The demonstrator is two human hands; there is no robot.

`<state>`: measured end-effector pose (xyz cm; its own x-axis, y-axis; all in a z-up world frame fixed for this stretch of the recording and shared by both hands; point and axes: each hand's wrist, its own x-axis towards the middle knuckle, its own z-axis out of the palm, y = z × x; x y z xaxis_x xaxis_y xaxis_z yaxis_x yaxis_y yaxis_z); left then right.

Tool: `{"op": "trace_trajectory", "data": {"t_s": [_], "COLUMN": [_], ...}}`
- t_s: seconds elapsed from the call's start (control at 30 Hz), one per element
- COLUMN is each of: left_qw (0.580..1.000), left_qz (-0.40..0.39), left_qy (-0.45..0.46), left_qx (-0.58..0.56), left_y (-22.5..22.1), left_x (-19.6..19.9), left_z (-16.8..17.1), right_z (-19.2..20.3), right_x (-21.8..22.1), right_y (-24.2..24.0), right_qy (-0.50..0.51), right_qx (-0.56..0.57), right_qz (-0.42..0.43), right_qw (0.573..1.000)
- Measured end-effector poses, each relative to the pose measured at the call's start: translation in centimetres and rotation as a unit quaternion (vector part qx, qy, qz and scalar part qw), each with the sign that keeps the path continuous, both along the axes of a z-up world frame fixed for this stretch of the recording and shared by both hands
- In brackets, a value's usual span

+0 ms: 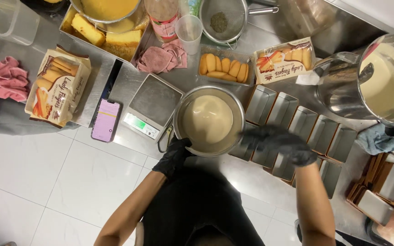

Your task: Prepare tiramisu by dipping ladyfingers into a liquid mixture and arranging them in small baking tins.

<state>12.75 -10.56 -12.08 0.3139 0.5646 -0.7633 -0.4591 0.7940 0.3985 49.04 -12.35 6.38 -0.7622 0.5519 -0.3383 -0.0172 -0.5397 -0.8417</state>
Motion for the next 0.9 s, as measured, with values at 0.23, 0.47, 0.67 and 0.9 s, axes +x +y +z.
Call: {"op": "trace_trajectory", "data": {"t_s": [0.23, 0.47, 0.67, 0.9], "left_qw": [0.999, 0.942, 0.806, 0.973], "left_qz": [-0.017, -0.138, -0.138, -0.121], "left_qy": [-0.015, 0.213, 0.314, -0.101], "left_qx": [0.029, 0.221, 0.483, 0.167], "left_y": [0.9, 1.3, 3.3, 10.3], "left_x": [0.3, -1.6, -1.0, 1.7], "left_z": [-1.3, -1.1, 12.4, 17.6], "right_z": [-6.1, -10.6, -0.9, 8.9], "right_x": [2.5, 0.9, -0.6, -6.1], "right_y": [14.1, 16.4, 9.5, 0.4], "right_qy": [-0.498, -0.636, -0.618, -0.553], "right_qx": [0.395, 0.513, 0.624, 0.701], "right_qz": [-0.272, 0.028, -0.073, -0.138], "right_qw": [0.723, 0.576, 0.472, 0.429]}}
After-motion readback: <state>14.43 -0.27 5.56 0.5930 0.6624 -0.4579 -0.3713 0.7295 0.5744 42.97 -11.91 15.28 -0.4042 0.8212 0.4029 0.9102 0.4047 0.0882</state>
